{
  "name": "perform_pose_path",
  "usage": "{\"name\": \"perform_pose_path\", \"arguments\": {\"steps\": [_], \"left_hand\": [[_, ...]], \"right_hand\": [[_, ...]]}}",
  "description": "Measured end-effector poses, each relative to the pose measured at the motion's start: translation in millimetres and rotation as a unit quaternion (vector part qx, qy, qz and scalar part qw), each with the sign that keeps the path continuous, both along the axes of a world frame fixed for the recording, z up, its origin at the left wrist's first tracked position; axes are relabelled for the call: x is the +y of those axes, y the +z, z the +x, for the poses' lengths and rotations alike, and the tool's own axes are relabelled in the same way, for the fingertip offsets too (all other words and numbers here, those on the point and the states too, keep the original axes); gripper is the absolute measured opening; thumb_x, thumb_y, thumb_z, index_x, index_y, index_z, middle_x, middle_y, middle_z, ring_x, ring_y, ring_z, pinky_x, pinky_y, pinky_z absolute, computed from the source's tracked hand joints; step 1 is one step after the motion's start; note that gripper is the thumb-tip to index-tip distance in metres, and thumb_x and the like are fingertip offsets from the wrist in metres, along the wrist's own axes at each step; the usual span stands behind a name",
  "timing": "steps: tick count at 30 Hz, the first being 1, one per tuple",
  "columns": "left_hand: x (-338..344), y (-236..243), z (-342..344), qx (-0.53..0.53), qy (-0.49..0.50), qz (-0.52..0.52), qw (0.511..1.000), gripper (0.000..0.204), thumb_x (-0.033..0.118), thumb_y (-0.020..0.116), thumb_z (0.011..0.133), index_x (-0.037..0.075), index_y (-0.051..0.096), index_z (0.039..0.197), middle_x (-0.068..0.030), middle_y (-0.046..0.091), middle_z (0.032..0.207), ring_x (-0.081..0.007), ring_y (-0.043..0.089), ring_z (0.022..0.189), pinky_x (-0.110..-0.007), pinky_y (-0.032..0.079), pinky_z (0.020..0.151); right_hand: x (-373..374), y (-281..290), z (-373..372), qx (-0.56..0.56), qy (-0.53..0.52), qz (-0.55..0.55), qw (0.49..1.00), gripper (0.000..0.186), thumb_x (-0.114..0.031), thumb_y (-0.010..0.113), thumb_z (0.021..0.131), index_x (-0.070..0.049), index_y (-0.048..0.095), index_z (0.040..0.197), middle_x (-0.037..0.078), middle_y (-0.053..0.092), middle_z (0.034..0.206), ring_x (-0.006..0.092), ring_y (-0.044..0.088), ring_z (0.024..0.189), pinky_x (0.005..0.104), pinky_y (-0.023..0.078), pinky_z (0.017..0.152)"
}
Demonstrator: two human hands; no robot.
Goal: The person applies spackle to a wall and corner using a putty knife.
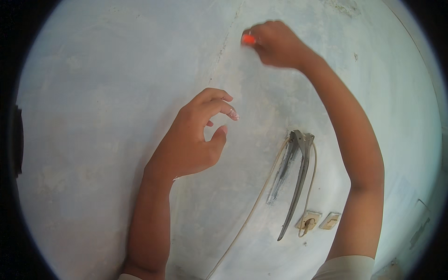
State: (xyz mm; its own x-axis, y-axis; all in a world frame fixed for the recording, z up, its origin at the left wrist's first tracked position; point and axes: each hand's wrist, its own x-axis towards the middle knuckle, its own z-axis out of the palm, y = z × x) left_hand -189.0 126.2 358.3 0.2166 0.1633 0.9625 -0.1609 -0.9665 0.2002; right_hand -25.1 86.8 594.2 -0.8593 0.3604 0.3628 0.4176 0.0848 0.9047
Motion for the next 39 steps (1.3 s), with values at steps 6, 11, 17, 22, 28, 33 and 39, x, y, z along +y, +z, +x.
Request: {"name": "perform_pose_path", "arguments": {"steps": [6,11,17,22,28,33,39], "left_hand": [[3,0,0,-0.027,-0.012,0.008,1.000,0.023,-0.007,0.057,0.079,0.005,0.063,0.098,-0.0114,0.058,0.124,-0.0273,0.059,0.107,-0.035,0.050,0.081],[2,0,3,-0.007,-0.014,-0.007,1.000,0.022,-0.006,0.057,0.079,0.005,0.062,0.097,-0.0115,0.058,0.124,-0.0274,0.059,0.107,-0.036,0.050,0.081],[2,-1,2,0.001,-0.011,-0.009,1.000,0.021,-0.006,0.057,0.080,0.005,0.062,0.097,-0.0122,0.057,0.125,-0.0284,0.059,0.109,-0.036,0.050,0.082],[2,-3,0,0.001,0.003,-0.008,1.000,0.022,-0.007,0.056,0.080,0.004,0.062,0.098,-0.0130,0.056,0.127,-0.0291,0.058,0.110,-0.036,0.050,0.084],[4,-3,4,-0.010,-0.014,-0.006,1.000,0.022,-0.008,0.056,0.079,0.003,0.062,0.097,-0.0143,0.057,0.126,-0.0300,0.059,0.108,-0.036,0.050,0.084],[3,-1,3,-0.011,-0.010,-0.002,1.000,0.023,-0.007,0.056,0.078,0.003,0.062,0.097,-0.0146,0.057,0.125,-0.0296,0.059,0.106,-0.037,0.050,0.083],[-2,-1,-3,-0.017,-0.007,0.018,1.000,0.023,-0.007,0.056,0.078,0.003,0.062,0.098,-0.0143,0.057,0.125,-0.0290,0.059,0.106,-0.037,0.050,0.082]], "right_hand": [[-21,-70,-9,0.246,-0.042,-0.327,0.912,0.007,-0.002,0.066,0.083,-0.002,0.069,0.089,0.008,0.066,0.076,0.0178,0.060,0.065,0.0292,0.048,0.063],[-12,-17,4,0.295,0.019,-0.243,0.924,0.009,-0.007,0.067,0.086,-0.001,0.068,0.091,0.005,0.065,0.076,0.0142,0.060,0.068,0.0294,0.049,0.066],[-2,71,-12,0.229,0.048,-0.043,0.971,0.008,-0.005,0.062,0.083,-0.002,0.068,0.089,0.012,0.069,0.085,0.0246,0.065,0.080,0.0365,0.051,0.073],[7,86,-49,0.229,0.031,0.126,0.965,0.009,-0.005,0.062,0.082,-0.005,0.070,0.088,0.016,0.070,0.090,0.0326,0.066,0.088,0.0416,0.051,0.074],[34,118,-40,0.153,0.017,0.260,0.953,0.017,-0.004,0.062,0.077,-0.009,0.072,0.090,0.015,0.071,0.089,0.0346,0.066,0.085,0.0435,0.052,0.074],[33,104,-37,0.147,-0.035,0.123,0.981,0.014,-0.003,0.060,0.075,-0.005,0.070,0.083,0.016,0.070,0.085,0.0309,0.067,0.081,0.0404,0.052,0.071],[8,30,-43,0.068,-0.035,-0.062,0.995,0.007,0.000,0.063,0.081,0.000,0.068,0.086,0.012,0.070,0.081,0.0243,0.066,0.076,0.0333,0.051,0.072]]}}
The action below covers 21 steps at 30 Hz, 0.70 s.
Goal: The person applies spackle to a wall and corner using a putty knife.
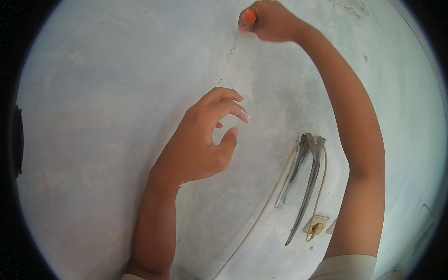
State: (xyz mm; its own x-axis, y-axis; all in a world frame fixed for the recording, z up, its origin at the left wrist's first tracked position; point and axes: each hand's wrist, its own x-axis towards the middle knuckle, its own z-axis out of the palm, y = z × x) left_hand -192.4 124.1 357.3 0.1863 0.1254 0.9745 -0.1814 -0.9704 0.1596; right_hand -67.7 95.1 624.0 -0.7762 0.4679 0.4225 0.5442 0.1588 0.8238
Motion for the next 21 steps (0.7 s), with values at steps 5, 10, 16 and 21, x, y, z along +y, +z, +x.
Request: {"name": "perform_pose_path", "arguments": {"steps": [5,10,16,21], "left_hand": [[3,-1,4,0.007,0.003,-0.022,1.000,0.023,-0.006,0.056,0.078,0.004,0.062,0.098,-0.0133,0.057,0.126,-0.0285,0.059,0.107,-0.037,0.050,0.083],[2,-1,2,0.017,0.001,-0.013,1.000,0.023,-0.006,0.056,0.079,0.004,0.062,0.099,-0.0129,0.057,0.125,-0.0281,0.059,0.108,-0.037,0.050,0.083],[5,-1,6,0.014,0.011,0.000,1.000,0.021,-0.006,0.056,0.080,0.005,0.062,0.098,-0.0124,0.057,0.125,-0.0280,0.059,0.109,-0.036,0.050,0.083],[2,-2,8,0.005,0.004,0.003,1.000,0.022,-0.006,0.056,0.080,0.005,0.063,0.098,-0.0121,0.057,0.126,-0.0280,0.058,0.110,-0.036,0.050,0.084]], "right_hand": [[-13,-56,7,0.056,-0.015,-0.135,0.989,0.006,-0.001,0.062,0.086,0.001,0.067,0.086,0.009,0.070,0.080,0.0207,0.067,0.079,0.0328,0.052,0.074],[-27,-54,11,0.262,-0.018,-0.190,0.946,0.011,-0.009,0.067,0.086,0.000,0.067,0.090,0.004,0.066,0.082,0.0148,0.064,0.077,0.0294,0.051,0.068],[-33,7,33,0.226,0.096,0.050,0.968,0.007,-0.001,0.063,0.084,0.000,0.068,0.089,0.011,0.070,0.084,0.0226,0.066,0.078,0.0328,0.053,0.073],[-54,26,72,0.026,0.041,0.236,0.971,0.013,0.002,0.061,0.081,-0.001,0.068,0.092,0.010,0.071,0.089,0.0225,0.067,0.080,0.0326,0.053,0.076]]}}
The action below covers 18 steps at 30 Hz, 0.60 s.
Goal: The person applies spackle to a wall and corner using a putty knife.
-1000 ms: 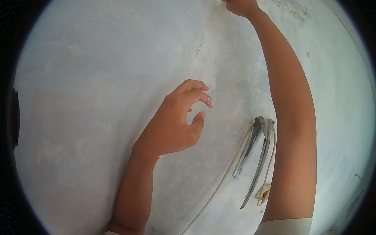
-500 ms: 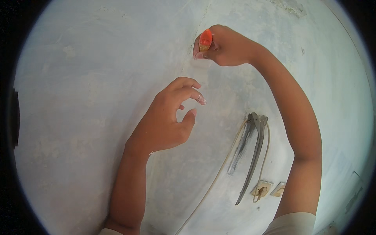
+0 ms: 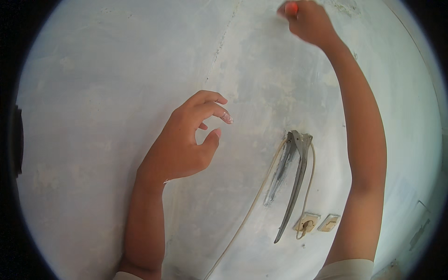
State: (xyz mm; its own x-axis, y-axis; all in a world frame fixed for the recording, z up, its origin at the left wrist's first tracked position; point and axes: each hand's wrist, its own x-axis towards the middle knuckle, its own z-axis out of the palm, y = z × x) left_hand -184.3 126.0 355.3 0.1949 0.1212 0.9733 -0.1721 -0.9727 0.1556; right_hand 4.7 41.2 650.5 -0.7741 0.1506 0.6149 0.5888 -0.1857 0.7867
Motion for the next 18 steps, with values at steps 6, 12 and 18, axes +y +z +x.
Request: {"name": "perform_pose_path", "arguments": {"steps": [6,12,18], "left_hand": [[1,0,-7,-0.003,0.001,0.005,1.000,0.023,-0.006,0.056,0.080,0.005,0.063,0.098,-0.0119,0.057,0.126,-0.0277,0.058,0.109,-0.036,0.050,0.084],[3,-1,-8,0.003,0.001,0.000,1.000,0.023,-0.006,0.056,0.080,0.005,0.062,0.098,-0.0115,0.057,0.126,-0.0270,0.058,0.109,-0.035,0.050,0.083],[2,0,-3,-0.009,-0.001,0.007,1.000,0.023,-0.006,0.056,0.080,0.005,0.062,0.098,-0.0118,0.056,0.127,-0.0276,0.059,0.109,-0.036,0.050,0.083]], "right_hand": [[-7,-98,-6,-0.016,-0.121,-0.223,0.967,0.019,0.007,0.063,0.070,-0.006,0.070,0.083,0.011,0.072,0.087,0.0307,0.065,0.073,0.0359,0.051,0.067],[-26,-126,-20,0.147,-0.064,-0.471,0.868,0.016,0.010,0.062,0.073,0.001,0.069,0.084,0.010,0.072,0.082,0.0216,0.068,0.077,0.0312,0.052,0.072],[-25,-62,3,0.231,-0.008,-0.345,0.910,0.013,0.010,0.061,0.077,0.001,0.066,0.086,0.007,0.069,0.090,0.0166,0.065,0.088,0.0300,0.052,0.083]]}}
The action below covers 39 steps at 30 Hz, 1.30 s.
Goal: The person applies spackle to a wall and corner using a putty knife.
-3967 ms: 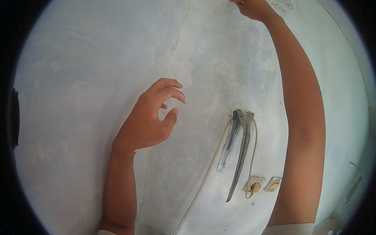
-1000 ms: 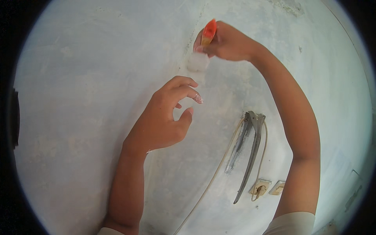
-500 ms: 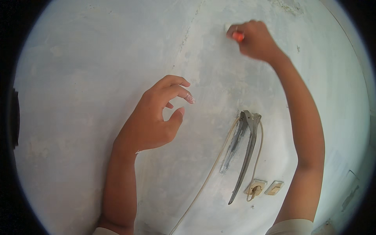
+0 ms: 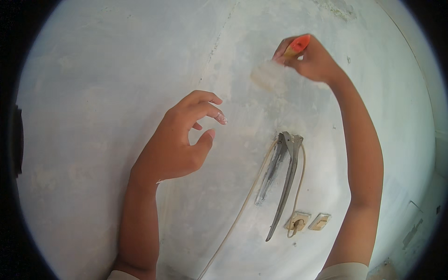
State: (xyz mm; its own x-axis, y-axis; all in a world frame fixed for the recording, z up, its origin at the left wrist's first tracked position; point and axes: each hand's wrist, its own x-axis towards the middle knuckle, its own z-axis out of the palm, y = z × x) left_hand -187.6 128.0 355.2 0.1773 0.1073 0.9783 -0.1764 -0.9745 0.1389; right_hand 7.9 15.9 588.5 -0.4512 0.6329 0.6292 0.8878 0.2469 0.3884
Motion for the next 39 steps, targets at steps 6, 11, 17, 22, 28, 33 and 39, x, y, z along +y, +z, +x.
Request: {"name": "perform_pose_path", "arguments": {"steps": [6,11,17,22,28,33,39], "left_hand": [[-2,-2,-3,0.007,-0.004,-0.012,1.000,0.023,-0.006,0.056,0.080,0.005,0.063,0.099,-0.0124,0.056,0.128,-0.0284,0.059,0.109,-0.036,0.050,0.084],[-2,-1,-3,0.017,-0.006,-0.026,1.000,0.023,-0.006,0.056,0.080,0.005,0.063,0.098,-0.0126,0.056,0.127,-0.0287,0.059,0.109,-0.036,0.050,0.084],[-2,0,-5,-0.001,0.013,-0.001,1.000,0.024,-0.007,0.056,0.079,0.005,0.062,0.099,-0.0125,0.057,0.126,-0.0276,0.059,0.108,-0.036,0.050,0.082],[0,-1,-3,-0.026,-0.008,0.031,0.999,0.025,-0.008,0.056,0.079,0.006,0.062,0.098,-0.0114,0.058,0.124,-0.0256,0.059,0.106,-0.033,0.050,0.079],[0,-1,-2,-0.026,-0.009,0.033,0.999,0.026,-0.009,0.055,0.078,0.006,0.062,0.098,-0.0106,0.059,0.121,-0.0230,0.060,0.104,-0.031,0.049,0.077],[-6,0,-5,-0.015,-0.023,0.026,0.999,0.028,-0.010,0.053,0.078,0.006,0.061,0.099,-0.0104,0.059,0.122,-0.0220,0.061,0.104,-0.032,0.050,0.077],[-6,0,-1,0.008,-0.039,0.024,0.999,0.027,-0.009,0.053,0.077,0.006,0.062,0.098,-0.0103,0.059,0.122,-0.0221,0.061,0.104,-0.032,0.051,0.078]], "right_hand": [[21,69,-9,-0.136,0.020,0.172,0.976,0.010,0.006,0.061,0.081,-0.001,0.065,0.087,0.005,0.070,0.088,0.0166,0.065,0.087,0.0300,0.050,0.083],[36,108,-22,-0.202,0.033,0.259,0.944,0.005,-0.001,0.065,0.085,-0.001,0.070,0.084,0.012,0.073,0.088,0.0258,0.068,0.084,0.0361,0.053,0.075],[40,113,-12,-0.266,-0.045,0.386,0.882,0.008,-0.002,0.063,0.084,-0.002,0.071,0.085,0.012,0.073,0.089,0.0273,0.069,0.083,0.0356,0.053,0.075],[25,67,20,-0.191,-0.042,0.302,0.933,0.016,0.009,0.054,0.080,0.000,0.064,0.088,0.010,0.067,0.084,0.0241,0.067,0.083,0.0339,0.051,0.075],[-17,-26,17,-0.112,0.026,0.080,0.990,0.014,0.012,0.055,0.077,0.003,0.063,0.083,0.013,0.067,0.082,0.0267,0.067,0.082,0.0340,0.052,0.075],[-43,-58,13,-0.078,-0.005,-0.128,0.989,0.014,0.009,0.060,0.082,0.000,0.069,0.085,0.011,0.071,0.087,0.0202,0.068,0.083,0.0303,0.053,0.078],[-45,-2,20,-0.167,-0.022,-0.017,0.986,0.010,0.002,0.061,0.086,0.000,0.070,0.091,0.010,0.072,0.091,0.0207,0.068,0.088,0.0326,0.053,0.083]]}}
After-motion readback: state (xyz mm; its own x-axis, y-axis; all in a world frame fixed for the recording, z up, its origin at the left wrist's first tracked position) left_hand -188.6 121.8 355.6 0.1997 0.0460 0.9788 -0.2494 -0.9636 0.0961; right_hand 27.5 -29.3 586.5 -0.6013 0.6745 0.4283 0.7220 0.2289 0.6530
